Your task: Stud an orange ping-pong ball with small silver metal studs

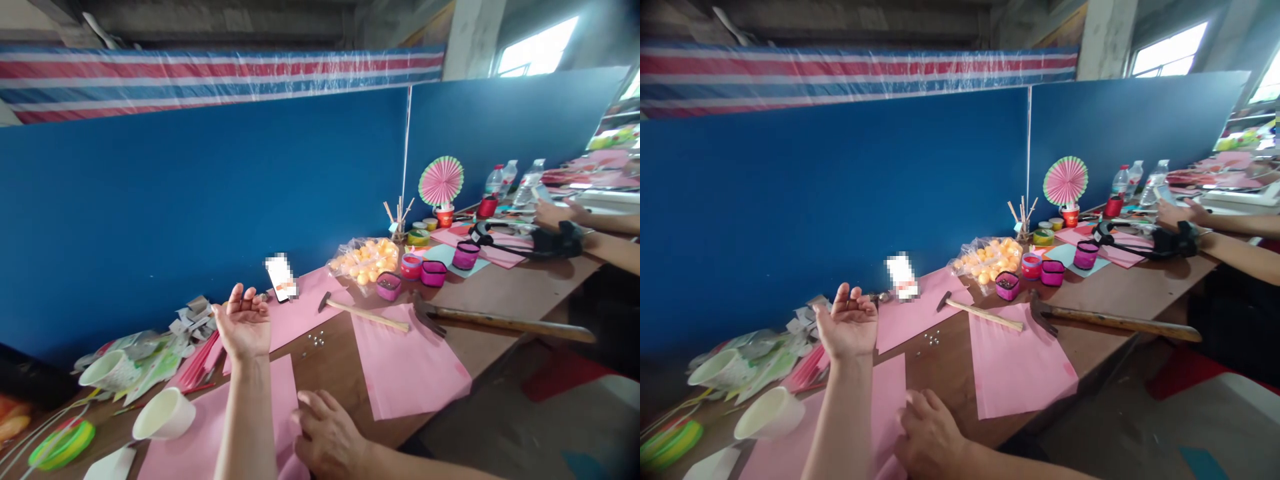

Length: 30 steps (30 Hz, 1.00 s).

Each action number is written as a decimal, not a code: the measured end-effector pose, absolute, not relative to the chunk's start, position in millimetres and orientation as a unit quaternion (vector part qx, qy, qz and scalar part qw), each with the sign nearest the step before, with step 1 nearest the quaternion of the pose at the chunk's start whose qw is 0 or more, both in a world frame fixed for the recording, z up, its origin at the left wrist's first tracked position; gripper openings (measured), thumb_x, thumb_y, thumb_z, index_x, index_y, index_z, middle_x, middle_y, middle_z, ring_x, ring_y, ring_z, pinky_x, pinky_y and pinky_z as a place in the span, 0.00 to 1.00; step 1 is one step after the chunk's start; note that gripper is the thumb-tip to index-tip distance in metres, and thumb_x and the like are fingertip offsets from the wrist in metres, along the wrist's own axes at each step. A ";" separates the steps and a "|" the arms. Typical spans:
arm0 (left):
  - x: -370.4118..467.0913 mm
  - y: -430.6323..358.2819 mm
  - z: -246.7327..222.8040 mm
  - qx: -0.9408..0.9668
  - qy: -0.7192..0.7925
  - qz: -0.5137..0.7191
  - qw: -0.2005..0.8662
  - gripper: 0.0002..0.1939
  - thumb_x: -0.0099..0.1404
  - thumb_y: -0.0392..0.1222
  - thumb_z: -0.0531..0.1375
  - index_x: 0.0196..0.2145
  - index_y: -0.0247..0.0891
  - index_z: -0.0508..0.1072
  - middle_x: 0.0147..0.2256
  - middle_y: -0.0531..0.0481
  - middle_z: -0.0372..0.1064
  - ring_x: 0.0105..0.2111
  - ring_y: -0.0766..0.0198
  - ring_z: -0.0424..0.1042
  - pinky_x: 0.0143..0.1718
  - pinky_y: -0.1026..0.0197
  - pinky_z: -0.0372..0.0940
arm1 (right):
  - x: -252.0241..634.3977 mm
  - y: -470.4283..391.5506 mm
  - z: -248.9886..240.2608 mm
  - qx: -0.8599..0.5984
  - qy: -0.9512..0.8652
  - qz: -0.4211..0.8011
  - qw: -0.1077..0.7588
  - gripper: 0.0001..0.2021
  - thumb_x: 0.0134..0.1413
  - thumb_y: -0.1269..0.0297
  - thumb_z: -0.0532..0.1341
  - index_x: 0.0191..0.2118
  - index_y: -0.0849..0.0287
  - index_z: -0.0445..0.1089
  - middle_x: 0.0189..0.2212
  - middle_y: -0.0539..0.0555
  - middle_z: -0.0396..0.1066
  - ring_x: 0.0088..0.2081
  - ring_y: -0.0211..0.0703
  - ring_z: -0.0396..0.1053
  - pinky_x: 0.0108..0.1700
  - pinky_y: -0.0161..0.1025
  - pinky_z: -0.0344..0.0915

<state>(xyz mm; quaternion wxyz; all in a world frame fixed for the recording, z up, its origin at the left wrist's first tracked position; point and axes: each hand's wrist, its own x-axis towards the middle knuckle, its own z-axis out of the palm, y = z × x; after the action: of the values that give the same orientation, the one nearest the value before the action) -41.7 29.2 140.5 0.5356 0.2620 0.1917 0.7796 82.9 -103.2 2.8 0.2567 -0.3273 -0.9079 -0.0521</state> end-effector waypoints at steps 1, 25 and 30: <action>-40.1 26.3 144.8 0.261 0.187 0.778 0.540 0.24 0.55 0.59 0.50 0.36 0.36 0.71 0.27 0.50 0.68 0.23 0.71 0.65 0.23 0.69 0.61 | 82.3 -103.2 2.8 -0.330 -0.908 -0.049 0.254 0.08 0.51 0.61 0.55 0.28 0.59 0.65 0.38 0.53 0.64 0.51 0.51 0.51 0.46 0.49 0.54; -103.4 -136.5 -22.0 0.721 0.639 0.267 -0.010 0.23 0.61 0.44 0.48 0.53 0.35 0.59 0.54 0.40 0.56 0.55 0.53 0.53 0.51 0.49 0.56 | 176.8 -139.1 55.1 -0.409 -0.878 0.195 0.156 0.13 0.46 0.70 0.57 0.41 0.53 0.67 0.42 0.50 0.67 0.51 0.43 0.55 0.52 0.38 0.54; -120.0 -136.0 -34.3 0.707 0.682 0.177 -0.061 0.28 0.59 0.50 0.50 0.55 0.35 0.57 0.56 0.40 0.53 0.56 0.52 0.51 0.51 0.48 0.55 | 191.6 -139.5 46.4 -0.421 -0.875 0.162 0.177 0.16 0.45 0.72 0.56 0.42 0.52 0.66 0.42 0.50 0.66 0.52 0.44 0.56 0.53 0.39 0.55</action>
<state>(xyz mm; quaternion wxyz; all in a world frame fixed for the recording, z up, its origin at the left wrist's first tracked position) -120.0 -136.0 -34.3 -0.0610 0.7072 0.6818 0.1770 191.6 -139.5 46.4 0.1768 -0.4210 -0.8748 0.1623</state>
